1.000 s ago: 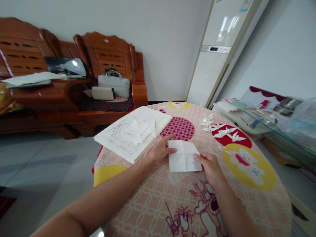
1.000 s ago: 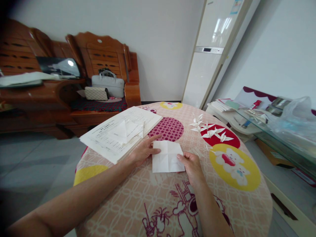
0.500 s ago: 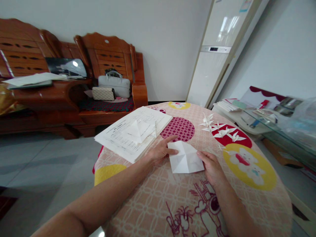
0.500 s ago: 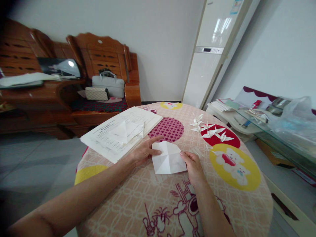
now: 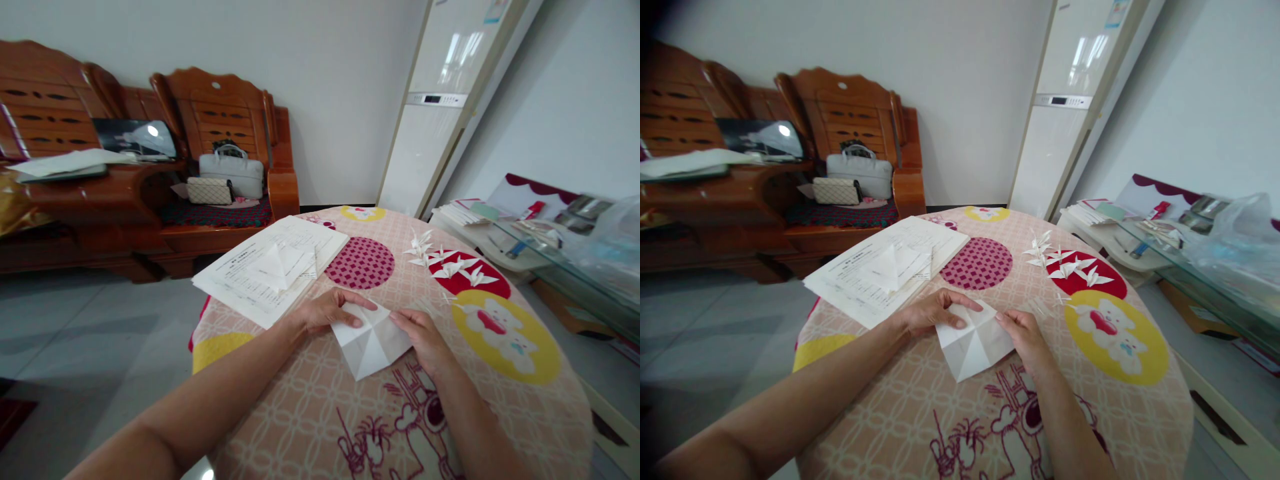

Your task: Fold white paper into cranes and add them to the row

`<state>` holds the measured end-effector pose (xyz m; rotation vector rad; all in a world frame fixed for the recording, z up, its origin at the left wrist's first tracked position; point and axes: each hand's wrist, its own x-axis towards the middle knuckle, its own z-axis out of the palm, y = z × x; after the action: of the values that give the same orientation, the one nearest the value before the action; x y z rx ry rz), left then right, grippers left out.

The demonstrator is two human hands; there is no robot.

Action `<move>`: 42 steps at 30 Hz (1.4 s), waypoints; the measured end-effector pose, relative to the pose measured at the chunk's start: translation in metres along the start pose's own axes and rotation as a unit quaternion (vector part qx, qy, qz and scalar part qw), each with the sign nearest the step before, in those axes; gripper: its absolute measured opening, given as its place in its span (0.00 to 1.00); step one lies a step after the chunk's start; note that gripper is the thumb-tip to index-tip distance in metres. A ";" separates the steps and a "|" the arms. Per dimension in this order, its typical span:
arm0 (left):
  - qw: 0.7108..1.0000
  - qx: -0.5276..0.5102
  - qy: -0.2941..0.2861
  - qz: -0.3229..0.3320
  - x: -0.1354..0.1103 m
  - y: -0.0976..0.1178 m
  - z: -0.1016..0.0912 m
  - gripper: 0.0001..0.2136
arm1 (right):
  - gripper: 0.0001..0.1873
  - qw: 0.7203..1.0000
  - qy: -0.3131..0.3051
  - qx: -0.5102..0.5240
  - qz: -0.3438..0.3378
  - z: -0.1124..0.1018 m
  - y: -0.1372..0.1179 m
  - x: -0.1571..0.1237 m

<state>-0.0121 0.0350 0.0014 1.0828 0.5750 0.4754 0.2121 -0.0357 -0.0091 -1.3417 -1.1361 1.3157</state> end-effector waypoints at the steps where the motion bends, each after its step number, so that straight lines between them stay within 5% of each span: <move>1: 1.000 -0.004 -0.002 -0.003 0.000 -0.001 0.001 0.25 | 0.19 0.999 0.013 -0.028 -0.019 0.000 0.001 0.001; 7: 0.996 -0.078 0.026 0.018 0.002 -0.004 0.005 0.27 | 0.17 0.950 0.147 -0.203 -0.187 -0.008 -0.005 0.001; 11: 0.991 -0.127 0.032 0.034 0.003 -0.004 0.007 0.32 | 0.16 0.921 0.121 -0.255 -0.267 -0.004 -0.010 -0.003; 19: 0.993 -0.105 0.048 0.037 0.002 -0.003 0.006 0.34 | 0.23 0.915 0.036 -0.310 -0.256 0.011 -0.001 -0.001; 28: 0.994 -0.019 0.098 0.045 0.004 -0.005 0.005 0.28 | 0.06 0.891 0.055 -0.318 -0.319 0.013 0.001 0.001; 42: 0.956 0.174 0.183 0.152 0.009 -0.012 0.020 0.14 | 0.08 0.849 0.098 -0.367 -0.367 0.022 -0.005 -0.004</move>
<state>0.0086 0.0222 -0.0047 1.4427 0.8438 0.8794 0.1898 -0.0386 -0.0039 -1.2798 -1.8513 0.1593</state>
